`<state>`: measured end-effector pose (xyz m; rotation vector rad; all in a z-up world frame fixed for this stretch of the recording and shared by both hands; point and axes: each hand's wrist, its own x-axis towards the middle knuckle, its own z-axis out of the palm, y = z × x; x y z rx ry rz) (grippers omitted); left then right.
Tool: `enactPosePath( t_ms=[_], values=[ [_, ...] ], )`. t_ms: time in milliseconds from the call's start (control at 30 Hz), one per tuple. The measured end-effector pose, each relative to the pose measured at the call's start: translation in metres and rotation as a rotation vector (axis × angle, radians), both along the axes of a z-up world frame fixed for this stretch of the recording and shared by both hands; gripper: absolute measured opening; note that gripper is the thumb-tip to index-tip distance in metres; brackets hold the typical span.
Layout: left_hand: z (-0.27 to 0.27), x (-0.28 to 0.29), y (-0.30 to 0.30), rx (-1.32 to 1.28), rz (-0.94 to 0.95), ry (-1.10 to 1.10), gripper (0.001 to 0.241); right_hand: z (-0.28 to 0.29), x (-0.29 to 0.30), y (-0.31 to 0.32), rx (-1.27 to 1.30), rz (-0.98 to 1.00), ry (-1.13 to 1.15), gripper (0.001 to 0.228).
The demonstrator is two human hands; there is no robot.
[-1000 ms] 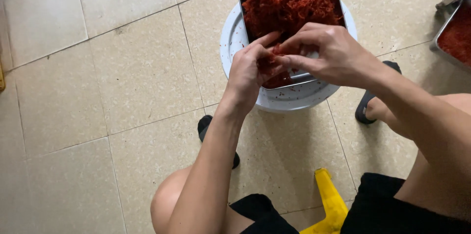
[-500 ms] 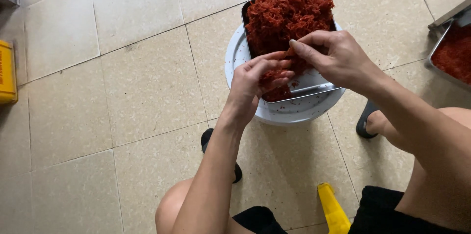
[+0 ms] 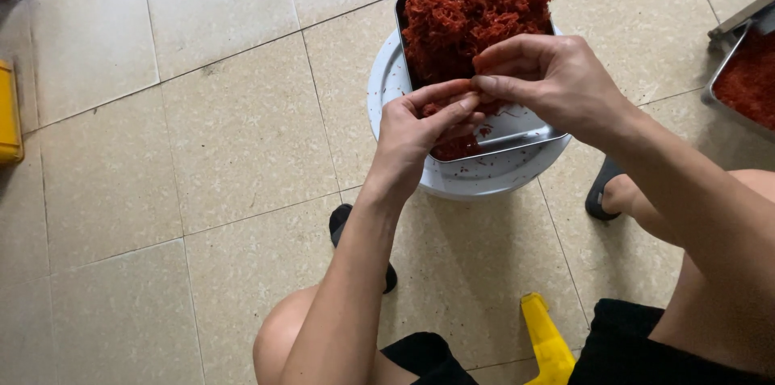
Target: Picking through a tray of dried shredded meat floss to sort or check for quality.
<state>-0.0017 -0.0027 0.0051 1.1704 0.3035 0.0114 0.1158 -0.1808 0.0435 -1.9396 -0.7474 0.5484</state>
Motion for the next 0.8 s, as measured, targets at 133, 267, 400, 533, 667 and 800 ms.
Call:
enactPosePath(
  t_ms=[133,267,400,533,667,800],
  values=[
    [-0.0028,0.0011,-0.0008,-0.022,0.009,0.003,0.037,-0.0069,-0.0012,-0.0001,0.004,-0.002,-0.002,0.036],
    [-0.0020,0.0002,0.0013,0.008,0.064,0.020,0.038,-0.0051,-0.0019,-0.0005,0.057,0.000,-0.055,0.035],
    [-0.0014,-0.0007,0.0063,0.048,0.091,0.013,0.040,-0.0041,0.0035,-0.0070,0.082,-0.044,-0.117,0.034],
    [-0.0029,-0.0010,0.0074,0.054,0.112,-0.004,0.043,-0.0037,0.0021,-0.0057,0.039,-0.047,-0.068,0.036],
    [-0.0035,-0.0009,0.0058,-0.013,0.070,-0.040,0.047,-0.0059,-0.0035,-0.0009,0.069,0.058,-0.043,0.039],
    [-0.0060,-0.0006,0.0061,-0.021,0.026,-0.032,0.045,-0.0014,-0.0010,-0.0016,0.018,-0.018,-0.104,0.034]
  ],
)
